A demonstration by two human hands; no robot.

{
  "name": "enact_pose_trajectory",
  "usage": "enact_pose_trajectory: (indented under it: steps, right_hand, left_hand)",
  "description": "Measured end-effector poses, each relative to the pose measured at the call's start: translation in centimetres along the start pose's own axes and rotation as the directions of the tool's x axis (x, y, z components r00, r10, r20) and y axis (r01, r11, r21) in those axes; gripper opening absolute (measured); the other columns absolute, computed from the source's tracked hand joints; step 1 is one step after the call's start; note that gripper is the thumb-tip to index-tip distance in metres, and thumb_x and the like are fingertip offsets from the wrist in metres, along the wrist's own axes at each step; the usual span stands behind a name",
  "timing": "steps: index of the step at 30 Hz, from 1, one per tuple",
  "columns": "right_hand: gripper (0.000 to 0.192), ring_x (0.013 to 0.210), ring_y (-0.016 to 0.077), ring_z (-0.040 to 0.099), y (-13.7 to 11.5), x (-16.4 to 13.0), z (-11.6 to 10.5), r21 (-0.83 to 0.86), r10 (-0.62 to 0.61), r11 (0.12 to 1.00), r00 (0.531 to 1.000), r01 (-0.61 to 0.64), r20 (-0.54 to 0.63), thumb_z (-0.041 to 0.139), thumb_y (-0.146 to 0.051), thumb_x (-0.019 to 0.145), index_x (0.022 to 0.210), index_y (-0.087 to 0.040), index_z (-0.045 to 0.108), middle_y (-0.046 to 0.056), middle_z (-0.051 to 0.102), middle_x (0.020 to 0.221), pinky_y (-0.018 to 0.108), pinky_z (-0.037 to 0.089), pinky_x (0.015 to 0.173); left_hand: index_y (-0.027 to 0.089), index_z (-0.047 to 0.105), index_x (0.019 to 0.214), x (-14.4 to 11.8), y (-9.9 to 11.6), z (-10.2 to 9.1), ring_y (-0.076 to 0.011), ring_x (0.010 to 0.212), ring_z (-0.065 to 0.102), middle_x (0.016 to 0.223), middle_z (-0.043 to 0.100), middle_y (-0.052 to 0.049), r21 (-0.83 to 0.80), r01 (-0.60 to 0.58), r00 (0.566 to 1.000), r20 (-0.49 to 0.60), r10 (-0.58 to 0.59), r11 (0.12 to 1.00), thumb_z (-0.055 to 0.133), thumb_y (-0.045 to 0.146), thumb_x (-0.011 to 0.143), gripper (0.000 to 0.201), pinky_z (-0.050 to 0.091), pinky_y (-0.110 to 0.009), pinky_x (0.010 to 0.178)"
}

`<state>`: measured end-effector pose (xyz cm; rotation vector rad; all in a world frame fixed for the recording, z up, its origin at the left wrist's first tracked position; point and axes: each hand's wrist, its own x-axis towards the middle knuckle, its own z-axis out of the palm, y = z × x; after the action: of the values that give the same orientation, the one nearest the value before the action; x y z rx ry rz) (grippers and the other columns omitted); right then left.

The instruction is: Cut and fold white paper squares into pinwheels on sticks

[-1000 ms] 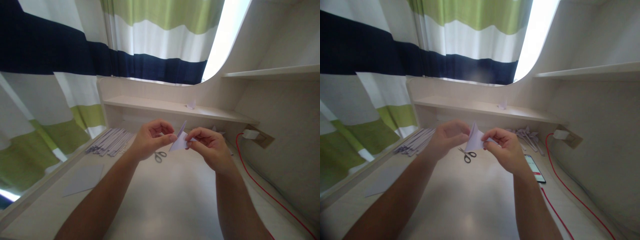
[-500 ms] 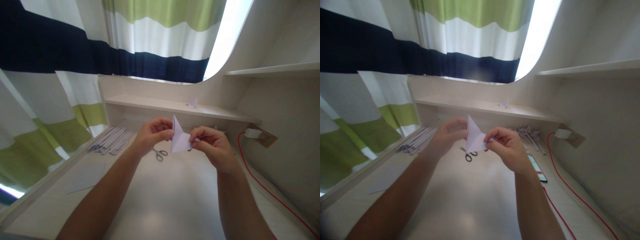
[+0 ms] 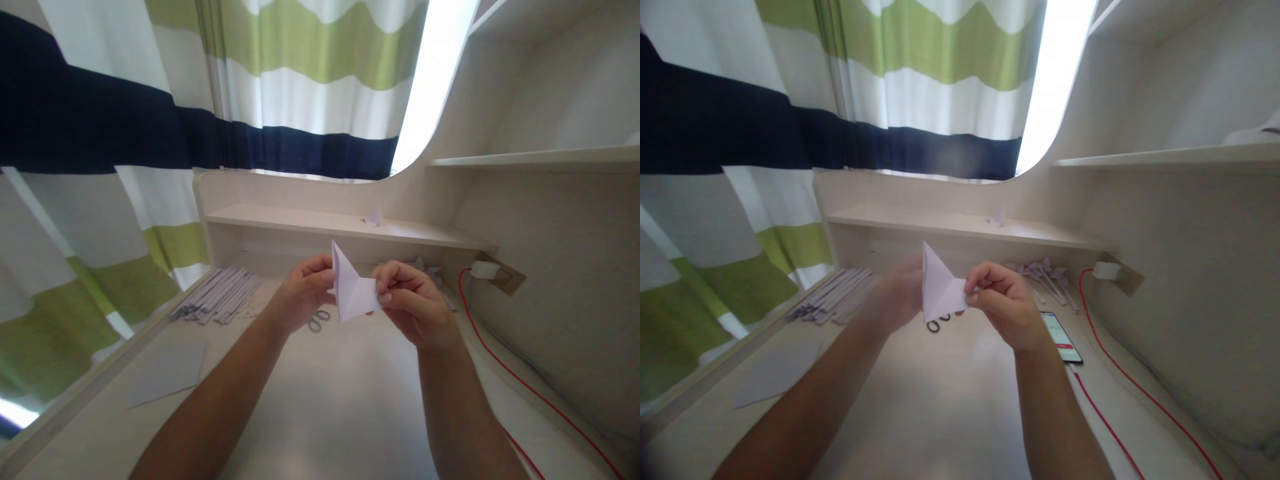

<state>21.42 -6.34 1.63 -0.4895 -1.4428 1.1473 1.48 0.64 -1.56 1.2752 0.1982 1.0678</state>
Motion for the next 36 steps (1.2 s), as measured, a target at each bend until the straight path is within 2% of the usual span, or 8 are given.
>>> enact_pose_trajectory:
  steps: [7,9,12,19,24,27,32,36]
  right_hand:
    - [0.008,0.062,0.0122,0.050,-1.1,-2.9,1.9,0.041,0.012,0.999,0.995,-0.008,-0.101,0.076,-0.013,0.069,0.072,-0.020,0.074,-0.001,0.061,0.066,0.025,0.038,0.060]
    - [0.008,0.062,0.0113,0.050,-1.4,-4.1,1.9,0.029,0.029,0.999,0.994,-0.026,-0.105,0.076,-0.013,0.069,0.073,-0.020,0.075,-0.002,0.062,0.066,0.025,0.037,0.060]
    - [0.008,0.063,0.0110,0.052,-1.1,-6.0,1.9,-0.002,0.067,0.998,0.992,-0.068,-0.106,0.075,-0.014,0.070,0.075,-0.020,0.075,-0.002,0.063,0.068,0.025,0.038,0.062]
    - [0.007,0.068,0.0134,0.059,1.1,-10.9,2.2,-0.115,0.193,0.973,0.979,-0.199,-0.067,0.081,-0.018,0.076,0.081,-0.018,0.075,0.000,0.068,0.073,0.028,0.045,0.067]
    - [0.030,0.085,0.0175,0.067,1.4,-14.2,3.8,-0.470,0.232,0.843,0.966,-0.260,-0.116,0.087,-0.037,0.081,0.101,-0.019,0.075,0.004,0.074,0.097,0.030,0.051,0.076]
    - [0.034,0.088,0.0206,0.069,1.7,-15.8,5.2,-0.579,0.180,0.776,0.968,-0.250,-0.177,0.082,-0.044,0.085,0.106,-0.019,0.075,0.006,0.077,0.102,0.032,0.053,0.078]
    - [0.030,0.075,0.0206,0.066,1.8,-18.3,7.3,-0.549,0.133,0.796,0.959,-0.255,-0.251,0.072,-0.045,0.090,0.095,-0.016,0.078,0.005,0.076,0.083,0.030,0.050,0.066]
    - [0.032,0.076,0.0198,0.064,1.3,-20.2,9.1,-0.522,0.074,0.826,0.958,-0.214,-0.276,0.072,-0.047,0.090,0.097,-0.016,0.078,0.004,0.075,0.086,0.029,0.048,0.066]
  left_hand:
    - [0.023,0.072,0.111,-0.9,0.5,1.4,-0.0142,0.074,0.065,0.091,0.072,-0.002,-0.010,-0.146,0.989,0.021,0.146,0.989,0.086,0.017,0.067,0.047,0.053,-0.022,0.062]
    - [0.024,0.073,0.115,-1.9,1.1,1.6,-0.0161,0.086,0.068,0.098,0.073,-0.003,0.134,-0.241,0.970,0.044,0.237,0.961,0.089,0.012,0.064,0.054,0.055,-0.022,0.069]
    - [0.021,0.079,0.097,-4.3,2.1,2.0,-0.0186,0.098,0.068,0.104,0.073,-0.006,0.446,-0.301,0.953,0.116,0.279,0.843,0.086,0.014,0.074,0.025,0.056,-0.025,0.080]
    - [0.017,0.080,0.089,-10.2,1.8,4.1,-0.0176,0.086,0.071,0.093,0.080,-0.006,0.745,-0.150,0.973,-0.007,0.232,0.650,0.074,0.022,0.087,0.008,0.052,-0.023,0.067]
    - [0.018,0.077,0.089,-12.8,0.5,5.3,-0.0163,0.081,0.068,0.089,0.077,-0.004,0.822,-0.097,0.956,-0.079,0.282,0.561,0.073,0.028,0.088,0.011,0.049,-0.022,0.061]
    - [0.019,0.076,0.089,-14.5,0.0,6.4,-0.0157,0.079,0.066,0.088,0.076,-0.004,0.817,-0.093,0.958,-0.082,0.274,0.569,0.072,0.029,0.088,0.011,0.049,-0.023,0.062]
    - [0.018,0.074,0.091,-18.0,-0.7,9.1,-0.0158,0.077,0.066,0.089,0.074,-0.004,0.735,-0.103,0.951,-0.125,0.284,0.670,0.075,0.029,0.083,0.014,0.052,-0.024,0.063]
    - [0.022,0.059,0.132,-21.0,-1.8,10.8,-0.0189,0.069,0.069,0.089,0.075,-0.002,0.385,0.048,0.931,-0.351,0.098,0.922,0.088,0.030,0.067,0.072,0.055,-0.027,0.057]
